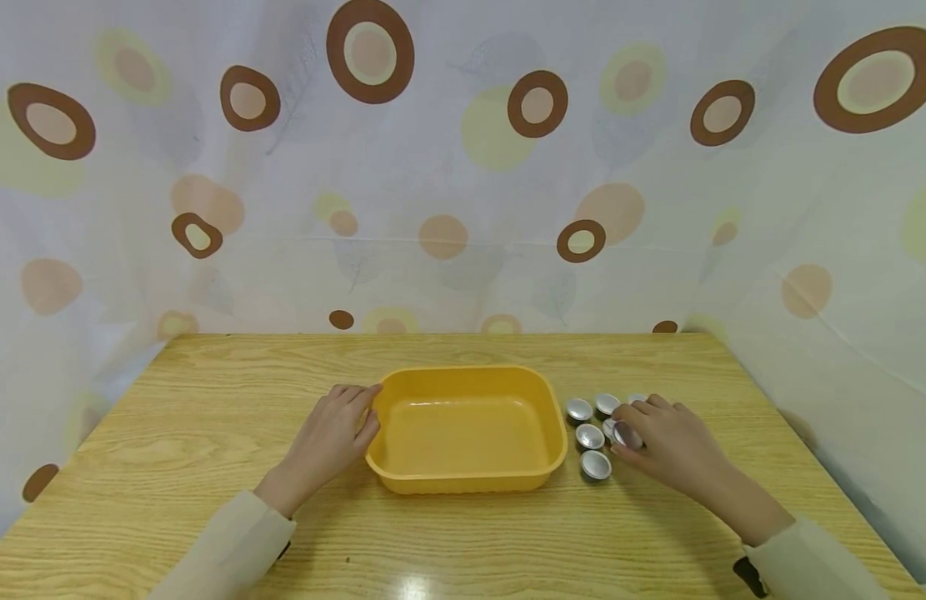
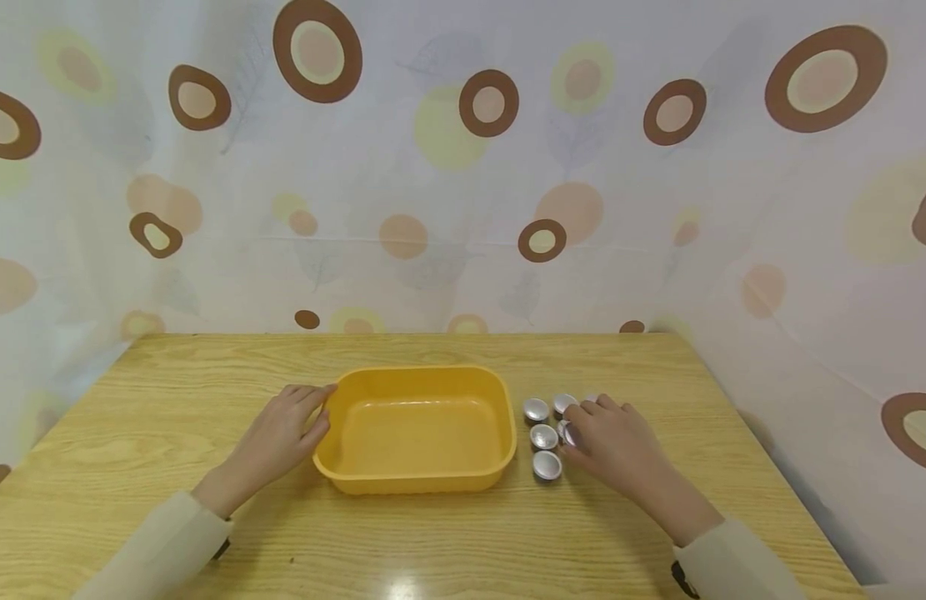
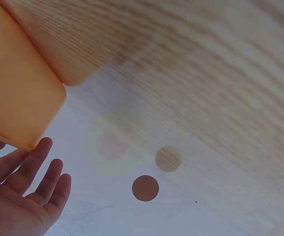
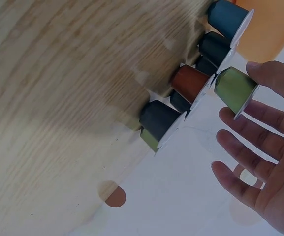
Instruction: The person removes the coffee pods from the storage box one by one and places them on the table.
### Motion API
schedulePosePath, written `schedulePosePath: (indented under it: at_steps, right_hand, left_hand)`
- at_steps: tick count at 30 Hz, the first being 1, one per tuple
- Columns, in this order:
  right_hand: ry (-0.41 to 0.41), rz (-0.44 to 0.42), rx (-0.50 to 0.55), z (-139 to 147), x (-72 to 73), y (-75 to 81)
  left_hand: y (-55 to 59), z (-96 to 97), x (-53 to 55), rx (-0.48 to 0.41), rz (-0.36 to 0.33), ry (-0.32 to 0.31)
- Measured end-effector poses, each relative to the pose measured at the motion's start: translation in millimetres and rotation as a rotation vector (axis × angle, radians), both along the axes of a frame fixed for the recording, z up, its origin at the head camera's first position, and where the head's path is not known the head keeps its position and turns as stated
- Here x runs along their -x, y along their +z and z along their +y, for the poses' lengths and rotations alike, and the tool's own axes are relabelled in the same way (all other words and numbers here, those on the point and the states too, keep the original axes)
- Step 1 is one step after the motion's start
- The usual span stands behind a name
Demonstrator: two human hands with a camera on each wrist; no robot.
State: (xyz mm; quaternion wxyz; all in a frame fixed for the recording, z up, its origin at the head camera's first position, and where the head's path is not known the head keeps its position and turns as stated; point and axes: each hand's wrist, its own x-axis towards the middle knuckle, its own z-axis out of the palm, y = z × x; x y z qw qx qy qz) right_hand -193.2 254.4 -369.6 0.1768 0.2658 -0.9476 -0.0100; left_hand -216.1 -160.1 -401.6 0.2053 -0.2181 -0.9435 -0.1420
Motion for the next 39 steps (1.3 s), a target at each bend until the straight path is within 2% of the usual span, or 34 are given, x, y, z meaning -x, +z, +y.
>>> schedulePosePath:
  at_steps: [19,39]
  right_hand:
    - [-0.039,-0.07,0.004,7.2,-6.5,-12.6]
    - [-0.019,-0.034,-0.052,8.6,-9.0,-26.8]
  left_hand:
    - [-0.9,-0.5,0.8,-0.003,0.007,-0.002]
    - [-0.8,-0.8,0.5,0.0,-0.004,-0.001]
